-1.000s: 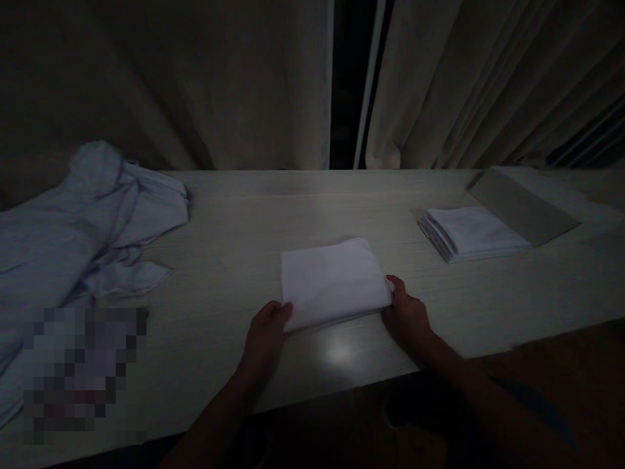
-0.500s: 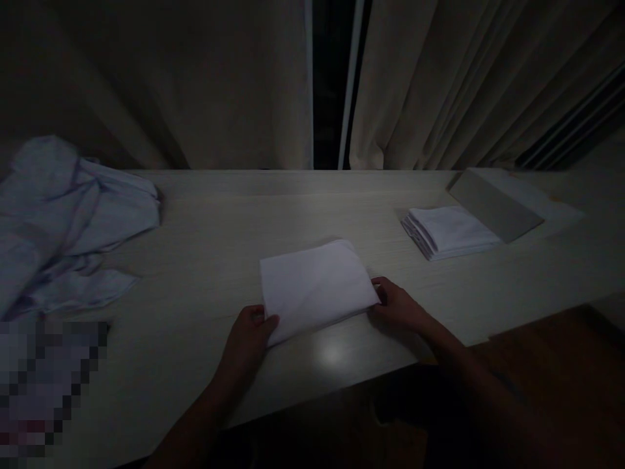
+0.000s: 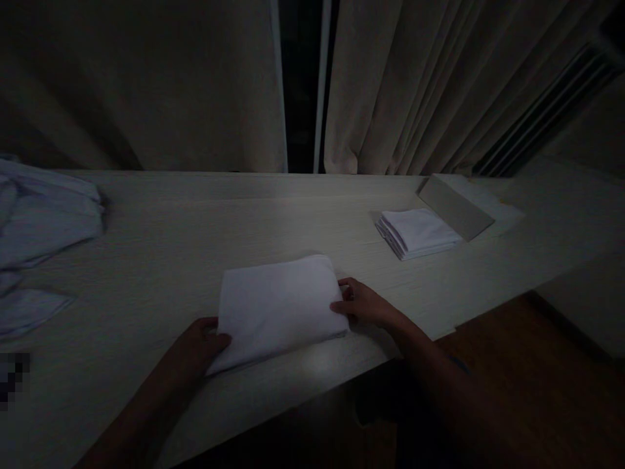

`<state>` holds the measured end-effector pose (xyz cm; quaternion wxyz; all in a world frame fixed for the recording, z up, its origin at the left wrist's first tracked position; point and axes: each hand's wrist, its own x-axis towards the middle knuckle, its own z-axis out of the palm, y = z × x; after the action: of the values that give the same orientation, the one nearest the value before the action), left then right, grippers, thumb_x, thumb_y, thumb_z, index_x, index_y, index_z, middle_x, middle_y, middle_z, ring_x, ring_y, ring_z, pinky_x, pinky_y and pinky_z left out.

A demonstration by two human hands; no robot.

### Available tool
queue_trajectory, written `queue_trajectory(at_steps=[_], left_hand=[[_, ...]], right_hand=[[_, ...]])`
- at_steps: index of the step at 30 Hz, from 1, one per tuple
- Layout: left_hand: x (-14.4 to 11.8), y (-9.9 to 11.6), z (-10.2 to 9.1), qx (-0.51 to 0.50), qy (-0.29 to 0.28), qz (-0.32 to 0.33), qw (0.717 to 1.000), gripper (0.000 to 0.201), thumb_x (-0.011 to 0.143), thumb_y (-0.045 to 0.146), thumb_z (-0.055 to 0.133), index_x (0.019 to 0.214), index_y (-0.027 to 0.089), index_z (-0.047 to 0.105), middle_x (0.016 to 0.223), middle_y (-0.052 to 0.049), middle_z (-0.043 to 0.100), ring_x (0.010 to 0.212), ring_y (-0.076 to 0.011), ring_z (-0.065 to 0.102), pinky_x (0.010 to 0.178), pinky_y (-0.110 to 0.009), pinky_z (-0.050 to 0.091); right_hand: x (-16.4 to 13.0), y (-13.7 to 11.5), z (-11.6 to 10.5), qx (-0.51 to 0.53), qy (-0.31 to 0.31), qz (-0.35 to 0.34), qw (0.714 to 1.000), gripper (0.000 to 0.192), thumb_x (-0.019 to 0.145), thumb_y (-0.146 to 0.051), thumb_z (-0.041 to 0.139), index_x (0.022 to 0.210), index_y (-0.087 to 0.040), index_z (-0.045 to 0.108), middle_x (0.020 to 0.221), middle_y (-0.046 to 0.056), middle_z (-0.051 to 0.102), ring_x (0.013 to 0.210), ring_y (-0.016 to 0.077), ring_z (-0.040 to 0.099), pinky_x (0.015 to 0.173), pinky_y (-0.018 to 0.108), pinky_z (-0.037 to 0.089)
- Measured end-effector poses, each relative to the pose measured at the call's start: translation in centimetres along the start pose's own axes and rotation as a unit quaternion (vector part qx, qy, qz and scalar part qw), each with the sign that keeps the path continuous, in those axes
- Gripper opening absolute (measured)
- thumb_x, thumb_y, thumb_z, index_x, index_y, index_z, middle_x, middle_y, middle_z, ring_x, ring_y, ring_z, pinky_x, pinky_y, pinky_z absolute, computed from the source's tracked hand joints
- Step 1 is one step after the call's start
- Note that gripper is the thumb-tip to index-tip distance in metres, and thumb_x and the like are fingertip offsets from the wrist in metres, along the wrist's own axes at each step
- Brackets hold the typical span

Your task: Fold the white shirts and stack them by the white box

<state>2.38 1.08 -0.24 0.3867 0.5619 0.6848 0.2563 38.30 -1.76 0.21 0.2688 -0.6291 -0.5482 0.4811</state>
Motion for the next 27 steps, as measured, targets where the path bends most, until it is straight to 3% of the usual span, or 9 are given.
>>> queue_trajectory(at_steps=[5, 7, 10, 13, 18, 22, 24, 27], left_hand=[[-0.8, 0.8, -0.6, -0.078, -0.122, -0.091, 0.985, 0.036, 0.062, 0.047, 0.071, 0.083, 0.02, 0.064, 0.077, -0.01, 0.07, 0.069, -0.0293, 0.065, 0.06, -0.039, 0.051], [-0.9, 1.0, -0.5, -0.093, -0.14, -0.107, 0.98, 0.038, 0.065, 0.054, 0.069, 0.078, 0.018, 0.065, 0.072, -0.011, 0.069, 0.066, -0.029, 0.064, 0.057, -0.037, 0.049], [-0.6, 1.0, -0.2, -0.094, -0.117, -0.109, 0.983, 0.035, 0.063, 0.054, 0.07, 0.07, 0.019, 0.064, 0.065, -0.01, 0.067, 0.064, -0.0287, 0.063, 0.054, -0.034, 0.046], [-0.3, 0.8, 0.1, -0.082, -0.092, -0.093, 0.988, 0.031, 0.063, 0.05, 0.071, 0.067, 0.021, 0.063, 0.062, -0.008, 0.065, 0.063, -0.0277, 0.062, 0.053, -0.032, 0.044], [0.1, -0.1, 0.5, -0.013, -0.095, -0.053, 0.994, 0.035, 0.067, 0.055, 0.067, 0.065, 0.021, 0.062, 0.06, -0.006, 0.062, 0.057, -0.0233, 0.058, 0.053, -0.031, 0.039], [0.1, -0.3, 0.3, 0.048, -0.105, -0.025, 0.993, 0.042, 0.071, 0.062, 0.06, 0.066, 0.021, 0.058, 0.064, -0.006, 0.063, 0.058, -0.0222, 0.057, 0.055, -0.031, 0.039], [-0.1, 0.2, 0.1, 0.139, -0.046, 0.001, 0.989, 0.046, 0.073, 0.066, 0.056, 0.076, 0.021, 0.059, 0.068, -0.006, 0.063, 0.062, -0.024, 0.059, 0.059, -0.033, 0.042], [-0.6, 1.7, 0.3, 0.239, 0.124, 0.074, 0.96, 0.056, 0.074, 0.069, 0.054, 0.1, 0.019, 0.059, 0.085, -0.008, 0.066, 0.077, -0.0275, 0.063, 0.069, -0.039, 0.048]], right_hand=[[2.3, 0.9, -0.9, -0.031, 0.207, -0.047, 0.977, 0.041, 0.09, -0.046, 0.052, 0.115, -0.015, 0.057, 0.098, 0.011, 0.068, 0.073, 0.0178, 0.065, 0.068, 0.033, 0.052], [3.2, 0.9, -0.7, -0.068, 0.254, -0.099, 0.96, 0.042, 0.094, -0.047, 0.046, 0.118, -0.016, 0.057, 0.11, 0.013, 0.067, 0.088, 0.0204, 0.066, 0.08, 0.037, 0.052], [3.7, -0.2, 0.6, -0.14, 0.227, -0.18, 0.947, 0.047, 0.098, -0.048, 0.035, 0.129, -0.018, 0.054, 0.131, 0.013, 0.059, 0.116, 0.0229, 0.057, 0.098, 0.04, 0.045], [3.6, -1.9, 2.5, -0.254, 0.168, -0.23, 0.924, 0.054, 0.1, -0.048, 0.028, 0.141, -0.017, 0.044, 0.148, 0.013, 0.044, 0.138, 0.0235, 0.036, 0.113, 0.044, 0.03], [4.2, -2.5, 4.6, -0.388, 0.094, -0.209, 0.893, 0.065, 0.099, -0.054, 0.027, 0.149, -0.013, 0.032, 0.156, 0.014, 0.028, 0.146, 0.0277, 0.017, 0.117, 0.05, 0.017], [4.9, -1.3, 5.0, -0.443, 0.094, -0.204, 0.868, 0.069, 0.098, -0.057, 0.023, 0.152, -0.013, 0.024, 0.158, 0.013, 0.021, 0.147, 0.0281, 0.012, 0.118, 0.052, 0.013], [5.1, -1.0, 5.0, -0.462, 0.099, -0.203, 0.858, 0.069, 0.098, -0.057, 0.02, 0.152, -0.014, 0.023, 0.159, 0.011, 0.02, 0.147, 0.0272, 0.011, 0.118, 0.051, 0.013], [5.0, -1.1, 5.0, -0.47, 0.102, -0.201, 0.853, 0.07, 0.098, -0.059, 0.018, 0.153, -0.016, 0.022, 0.159, 0.01, 0.019, 0.147, 0.0266, 0.01, 0.119, 0.05, 0.014]])
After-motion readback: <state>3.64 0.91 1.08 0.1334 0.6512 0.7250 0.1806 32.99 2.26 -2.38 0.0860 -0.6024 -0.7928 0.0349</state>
